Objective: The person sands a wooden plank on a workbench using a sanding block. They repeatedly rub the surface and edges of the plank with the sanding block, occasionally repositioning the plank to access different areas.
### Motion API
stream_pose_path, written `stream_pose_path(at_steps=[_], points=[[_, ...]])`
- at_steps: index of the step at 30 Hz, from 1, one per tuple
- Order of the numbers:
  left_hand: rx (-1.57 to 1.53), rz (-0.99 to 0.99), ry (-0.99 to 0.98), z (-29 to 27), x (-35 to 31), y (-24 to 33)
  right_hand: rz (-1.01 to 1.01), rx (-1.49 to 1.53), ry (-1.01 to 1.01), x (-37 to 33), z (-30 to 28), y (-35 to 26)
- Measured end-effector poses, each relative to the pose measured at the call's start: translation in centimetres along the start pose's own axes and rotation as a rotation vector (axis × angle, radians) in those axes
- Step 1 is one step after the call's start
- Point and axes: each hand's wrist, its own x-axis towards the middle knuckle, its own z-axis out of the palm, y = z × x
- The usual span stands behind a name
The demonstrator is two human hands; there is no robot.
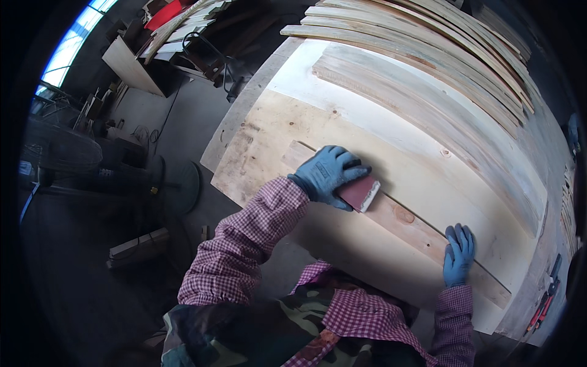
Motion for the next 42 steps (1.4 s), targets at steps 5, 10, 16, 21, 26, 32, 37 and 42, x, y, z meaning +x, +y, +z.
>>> stream_pose_path(at_steps=[5, 10, 16, 21, 26, 32, 37, 42], points=[[-0.027, 0.046, -0.003, -0.8, -0.4, -1.0, -0.021, -0.021, 0.013, -0.3, 0.1, 0.7], [0.044, -0.312, 0.150, -3.5, -7.8, -9.8, -0.010, -0.029, -0.005, 0.1, -0.1, -0.2], [0.031, -0.036, 0.071, -2.2, -3.5, -4.1, -0.019, -0.009, 0.019, 0.0, 0.1, -0.2], [-0.083, 0.204, 0.034, 0.4, 0.6, 0.2, 0.016, -0.032, -0.013, -0.4, 0.3, 0.7], [0.018, -0.064, 0.082, -3.3, -5.8, -8.4, -0.010, -0.002, 0.002, 0.1, 0.2, 0.1], [0.040, -0.133, 0.088, -3.1, -5.7, -7.7, -0.064, -0.023, 0.038, -0.2, 0.6, 0.6], [-0.057, 0.196, -0.011, 1.0, 1.3, 2.5, -0.060, -0.060, 0.022, 0.1, 0.2, 0.6], [-0.158, 0.243, 0.103, -0.1, -0.3, -0.2, -0.035, -0.046, 0.025, -0.1, 0.0, 0.2]])
